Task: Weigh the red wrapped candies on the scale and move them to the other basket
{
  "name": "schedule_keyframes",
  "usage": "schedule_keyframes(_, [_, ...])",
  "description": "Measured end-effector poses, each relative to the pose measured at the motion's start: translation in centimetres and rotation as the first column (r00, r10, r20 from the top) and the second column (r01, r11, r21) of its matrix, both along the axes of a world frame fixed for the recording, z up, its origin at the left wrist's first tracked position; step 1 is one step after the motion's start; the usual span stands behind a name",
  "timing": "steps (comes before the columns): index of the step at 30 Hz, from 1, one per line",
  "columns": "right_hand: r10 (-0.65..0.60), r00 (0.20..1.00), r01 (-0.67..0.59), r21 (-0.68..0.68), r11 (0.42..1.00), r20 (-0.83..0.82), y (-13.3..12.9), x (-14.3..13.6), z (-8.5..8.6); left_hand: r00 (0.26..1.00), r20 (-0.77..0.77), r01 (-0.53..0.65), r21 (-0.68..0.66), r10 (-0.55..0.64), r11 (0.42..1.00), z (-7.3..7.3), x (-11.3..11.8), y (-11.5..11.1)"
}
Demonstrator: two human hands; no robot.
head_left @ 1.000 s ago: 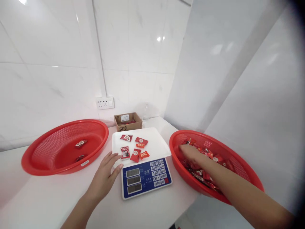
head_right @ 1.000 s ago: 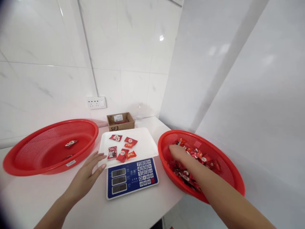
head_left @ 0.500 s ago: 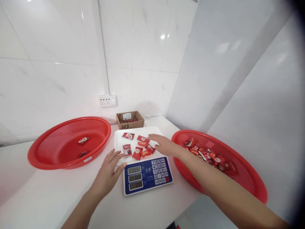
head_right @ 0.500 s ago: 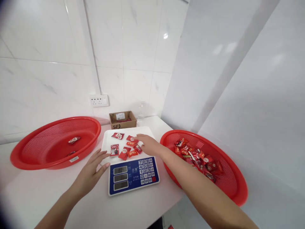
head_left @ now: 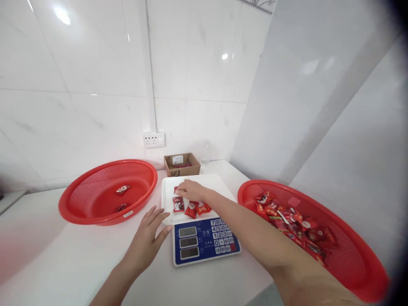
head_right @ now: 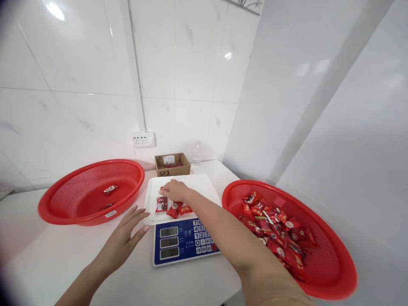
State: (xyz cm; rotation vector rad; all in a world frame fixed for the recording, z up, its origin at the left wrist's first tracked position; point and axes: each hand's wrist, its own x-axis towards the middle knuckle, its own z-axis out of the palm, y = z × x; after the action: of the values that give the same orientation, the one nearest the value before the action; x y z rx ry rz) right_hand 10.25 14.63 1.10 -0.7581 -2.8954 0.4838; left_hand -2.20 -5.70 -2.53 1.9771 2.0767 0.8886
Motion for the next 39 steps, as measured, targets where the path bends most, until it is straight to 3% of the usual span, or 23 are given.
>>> schedule_keyframes(6, [-0.126,0.991,0.123,-0.046,0.991,-0.054,-0.3,6.1,1.0,1.0,-0.003,0.02,-0.003,-0.02,1.0,-0.2,-0.1,0.4])
schedule_keyframes(10, [-0.228,0.972,0.224,-0.069,0.972,-0.057,-1.2,9.1,0.6,0.997,-0.025,0.072,-0.033,-0.073,0.997,0.2,0.5,1.4])
schedule_keyframes(12, [-0.206,0.978,0.202,-0.098,0.974,-0.033,-2.0,9.8,0.2,0.993,-0.052,0.103,-0.082,-0.107,0.991,0.7,1.0,1.9])
schedule_keyframes(16, [-0.068,0.997,0.065,-0.121,0.99,-0.021,-3.8,10.1,-0.2,0.979,-0.116,0.148,-0.186,-0.171,0.971,1.5,1.9,2.7])
schedule_keyframes(20, [-0.063,0.997,0.061,-0.072,0.996,-0.034,-4.4,10.0,-0.3,0.959,-0.166,0.188,-0.238,-0.231,0.953,2.2,2.6,3.5])
schedule_keyframes(24, [-0.045,0.998,0.045,-0.01,0.999,-0.04,-3.4,9.9,-0.8,0.928,-0.228,0.227,-0.279,-0.294,0.933,2.5,3.2,4.7])
schedule_keyframes(31, [-0.175,0.974,0.175,-0.01,0.984,-0.143,-1.3,9.3,-0.8,0.921,-0.26,0.225,-0.251,-0.289,0.942,2.5,4.3,6.1])
schedule_keyframes(39, [-0.103,0.993,0.103,0.007,0.995,-0.063,-0.3,9.5,-1.2,0.914,-0.263,0.245,-0.251,-0.31,0.936,2.3,4.3,6.7])
